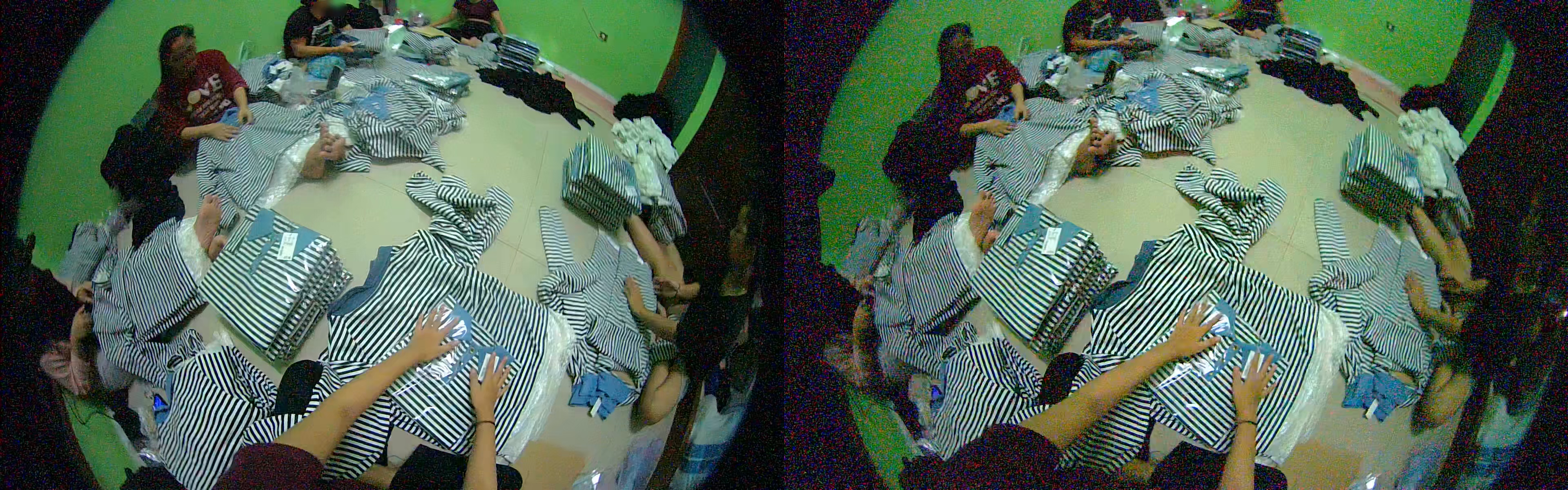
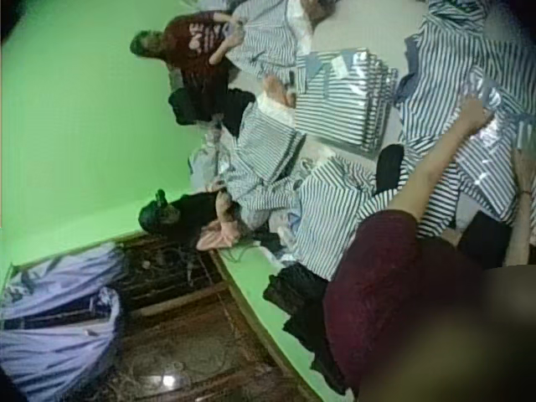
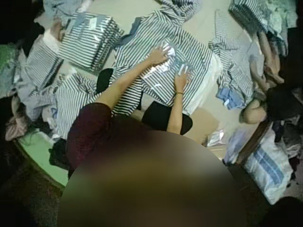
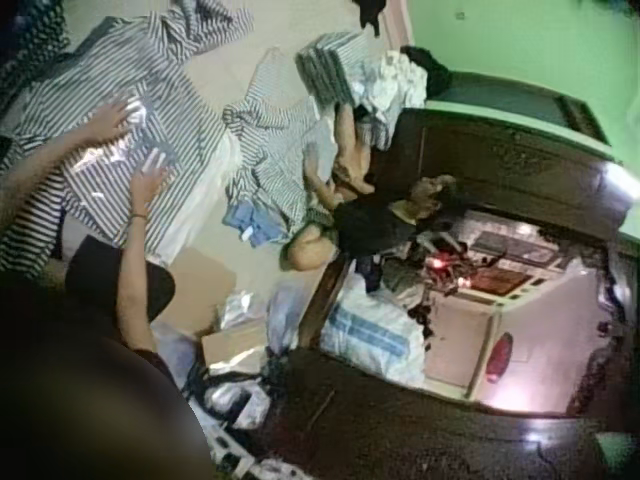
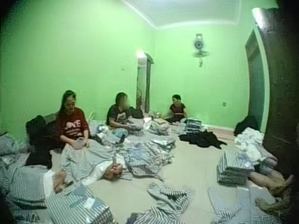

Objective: The person folds striped shirts and places them into clear plastic bags. They smooth the fabric, fold sleeves and hems, and stack the packaged shirts on the floor.

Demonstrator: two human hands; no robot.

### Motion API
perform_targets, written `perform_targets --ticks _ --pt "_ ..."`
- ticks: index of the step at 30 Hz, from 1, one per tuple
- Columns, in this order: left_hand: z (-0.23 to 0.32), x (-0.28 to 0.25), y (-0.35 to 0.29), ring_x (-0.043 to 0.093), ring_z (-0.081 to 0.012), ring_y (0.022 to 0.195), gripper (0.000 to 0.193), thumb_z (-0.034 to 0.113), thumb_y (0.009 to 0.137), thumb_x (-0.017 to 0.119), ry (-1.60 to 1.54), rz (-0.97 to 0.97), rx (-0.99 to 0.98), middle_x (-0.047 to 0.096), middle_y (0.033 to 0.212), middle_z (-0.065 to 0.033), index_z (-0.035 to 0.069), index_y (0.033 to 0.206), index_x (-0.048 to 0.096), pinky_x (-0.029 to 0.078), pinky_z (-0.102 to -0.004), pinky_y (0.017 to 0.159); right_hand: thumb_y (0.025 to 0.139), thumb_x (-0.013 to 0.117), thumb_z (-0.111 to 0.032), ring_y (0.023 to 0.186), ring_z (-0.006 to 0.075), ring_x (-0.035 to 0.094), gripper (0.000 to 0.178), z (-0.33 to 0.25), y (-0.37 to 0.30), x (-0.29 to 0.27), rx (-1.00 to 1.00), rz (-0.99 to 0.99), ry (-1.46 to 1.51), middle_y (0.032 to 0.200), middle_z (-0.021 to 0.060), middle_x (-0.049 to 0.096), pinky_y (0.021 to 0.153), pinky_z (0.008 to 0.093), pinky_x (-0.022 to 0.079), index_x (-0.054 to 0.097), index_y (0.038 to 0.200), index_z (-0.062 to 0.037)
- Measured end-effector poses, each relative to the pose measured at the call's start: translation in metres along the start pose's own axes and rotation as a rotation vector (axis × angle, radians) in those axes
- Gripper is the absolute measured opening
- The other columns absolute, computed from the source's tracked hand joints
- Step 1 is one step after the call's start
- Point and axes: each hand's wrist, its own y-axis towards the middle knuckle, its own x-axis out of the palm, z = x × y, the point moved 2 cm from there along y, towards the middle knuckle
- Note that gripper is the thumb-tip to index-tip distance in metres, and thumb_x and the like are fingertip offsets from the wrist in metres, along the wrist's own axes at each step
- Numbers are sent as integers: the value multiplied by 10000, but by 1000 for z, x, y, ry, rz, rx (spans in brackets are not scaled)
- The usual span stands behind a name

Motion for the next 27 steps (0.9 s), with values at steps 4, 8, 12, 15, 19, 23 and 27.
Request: perform_targets --ticks 4,8,12,15,19,23,27 --pt "-25 -14 -33 356 -335 1086 577 300 691 597 -235 80 -427 339 1212 -222 7 1140 383 311 -368 898 726 491 -63 1169 334 268 523 37 -36 -24 7 182 414 1248 203 320 982 374 193 321 1212 24" --pt "-30 -35 -49 533 -295 801 388 164 555 677 -495 -238 -548 558 848 -181 -23 871 550 426 -349 734 818 467 -134 910 164 502 332 22 -76 -33 207 34 757 1030 112 501 782 245 398 449 1110 22" --pt "27 -88 -61 558 -220 752 389 188 571 676 -812 -46 -340 587 798 -119 -11 886 566 440 -311 684 848 432 -210 894 217 521 355 -49 -98 -92 -59 89 607 1006 172 534 741 281 417 453 1086 52" --pt "107 -133 -108 532 -263 786 409 129 600 623 -855 145 -153 546 880 -131 14 975 506 427 -335 690 811 475 -258 926 369 490 508 -99 -112 -147 36 24 395 1043 246 496 785 352 397 325 1212 16" --pt "173 -169 -190 403 -339 984 560 225 648 618 -814 -89 159 440 1028 -208 -30 1103 414 337 -390 854 775 510 -225 777 387 531 552 -133 -145 -201 -22 79 327 856 265 542 677 388 414 296 1221 18" --pt "148 -179 -219 412 -245 860 588 267 694 594 -893 3 264 448 915 -127 79 1208 380 336 -343 783 773 493 -142 735 374 532 410 -148 -161 -216 -23 17 228 806 241 552 641 381 412 415 1137 30" --pt "35 -198 -216 462 -145 750 446 132 688 612 -1075 146 -295 482 887 -77 27 1095 462 398 -261 670 789 469 -135 795 340 552 318 -193 -158 -227 -239 274 231 879 225 559 686 354 426 481 1047 52"
